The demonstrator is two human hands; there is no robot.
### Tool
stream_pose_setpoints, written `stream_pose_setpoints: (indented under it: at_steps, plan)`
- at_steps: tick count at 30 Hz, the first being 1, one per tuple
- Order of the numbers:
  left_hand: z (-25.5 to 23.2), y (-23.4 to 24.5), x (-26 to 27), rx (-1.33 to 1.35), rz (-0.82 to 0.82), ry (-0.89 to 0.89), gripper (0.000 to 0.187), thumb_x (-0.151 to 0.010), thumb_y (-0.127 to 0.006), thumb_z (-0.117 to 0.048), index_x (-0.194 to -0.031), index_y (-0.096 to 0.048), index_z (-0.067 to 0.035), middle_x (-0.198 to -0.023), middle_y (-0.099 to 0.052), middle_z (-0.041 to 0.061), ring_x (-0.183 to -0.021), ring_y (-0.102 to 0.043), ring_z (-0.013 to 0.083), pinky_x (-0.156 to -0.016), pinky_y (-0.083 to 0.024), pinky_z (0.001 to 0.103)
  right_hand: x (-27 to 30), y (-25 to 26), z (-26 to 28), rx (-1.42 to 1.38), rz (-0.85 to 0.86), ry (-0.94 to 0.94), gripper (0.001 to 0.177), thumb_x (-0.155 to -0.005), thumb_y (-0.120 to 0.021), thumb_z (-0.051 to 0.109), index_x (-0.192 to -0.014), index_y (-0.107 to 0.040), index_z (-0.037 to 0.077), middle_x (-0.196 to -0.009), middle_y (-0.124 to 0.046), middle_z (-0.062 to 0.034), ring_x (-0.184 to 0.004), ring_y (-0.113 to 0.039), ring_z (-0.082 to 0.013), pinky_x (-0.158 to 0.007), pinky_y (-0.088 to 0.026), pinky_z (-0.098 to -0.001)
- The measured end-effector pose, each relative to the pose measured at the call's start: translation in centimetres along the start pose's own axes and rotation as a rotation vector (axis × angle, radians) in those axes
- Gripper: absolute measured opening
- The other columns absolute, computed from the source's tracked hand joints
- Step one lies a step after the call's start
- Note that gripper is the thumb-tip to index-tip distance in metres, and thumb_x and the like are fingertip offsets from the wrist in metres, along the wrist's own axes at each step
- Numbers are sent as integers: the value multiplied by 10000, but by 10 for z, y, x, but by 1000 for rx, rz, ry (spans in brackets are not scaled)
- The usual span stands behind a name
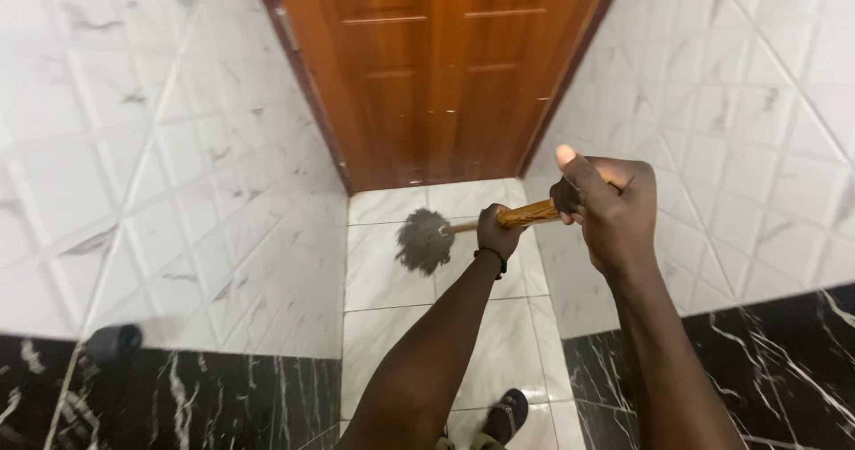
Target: The person is mopping a tiled floor using a mop. They move the mop head back and forth across the floor surface between a toilet and a wooden door.
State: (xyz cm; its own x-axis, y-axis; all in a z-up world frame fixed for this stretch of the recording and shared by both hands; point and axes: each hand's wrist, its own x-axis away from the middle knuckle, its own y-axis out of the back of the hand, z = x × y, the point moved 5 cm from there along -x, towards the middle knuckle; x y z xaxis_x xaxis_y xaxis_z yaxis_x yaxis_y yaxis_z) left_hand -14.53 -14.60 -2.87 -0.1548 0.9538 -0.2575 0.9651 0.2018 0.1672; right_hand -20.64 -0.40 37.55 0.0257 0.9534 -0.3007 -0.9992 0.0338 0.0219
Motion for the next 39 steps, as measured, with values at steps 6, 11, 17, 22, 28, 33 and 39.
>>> stream_pose_setpoints:
  at_steps: [6, 11, 17, 22, 28, 33, 39]
  plan:
    - [-3, -59, 28, 43, 279, -15, 481, -750, -888, -294, -1044, -591, -57, -996, -682, 147, -918, -675, 245, -799, -553, 366, 18, 46, -32, 105, -241, 94, 480, -1010, -604, 134, -550, -474, 90, -497, -469, -47, -416, -444, -139, -439, -372, -322]
    - [-58, -70, 37, -99, 418, 8, 521, -791, -856, -438, -988, -613, -22, -916, -691, 180, -849, -673, 296, -745, -540, 407, 5, 103, -26, 83, -490, 98, 440, -992, -613, 91, -583, -453, 110, -506, -469, -48, -392, -461, -152, -370, -334, -348]
    - [-106, -54, 69, -168, 420, 75, 514, -807, -814, -526, -888, -678, -36, -800, -703, 171, -749, -710, 301, -700, -555, 418, -9, 130, 2, 9, -569, 77, 424, -1005, -601, 94, -622, -429, 150, -492, -395, 0, -379, -385, -130, -376, -339, -372]
    - [-110, -32, 91, -226, 401, 184, 526, -758, -828, -526, -924, -697, -44, -844, -720, 181, -785, -705, 309, -711, -558, 447, -19, 134, -5, -113, -564, -29, 425, -985, -622, 102, -624, -408, 171, -484, -374, 14, -378, -376, -125, -404, -365, -367]
    - [-95, -12, 108, -258, 194, 289, 479, -714, -867, -450, -923, -699, -53, -897, -693, 156, -832, -687, 324, -724, -542, 477, -22, 114, -16, -212, -475, -85, 413, -966, -639, 141, -621, -413, 172, -484, -374, 24, -384, -392, -122, -423, -414, -364]
    - [-85, -4, 108, -296, -190, 159, 440, -668, -891, -360, -908, -689, -52, -878, -670, 152, -863, -639, 357, -730, -511, 492, -23, 85, -13, -207, -330, -105, 414, -949, -678, 144, -619, -429, 162, -510, -395, 29, -408, -394, -116, -442, -434, -363]
    - [-73, -27, 88, -371, -74, 217, 269, -776, -829, -321, -834, -716, -84, -855, -677, 144, -869, -652, 349, -763, -516, 480, -21, 86, 10, -193, -247, -112, 530, -965, -706, 226, -567, -360, 179, -477, -353, 18, -406, -375, -114, -503, -420, -335]
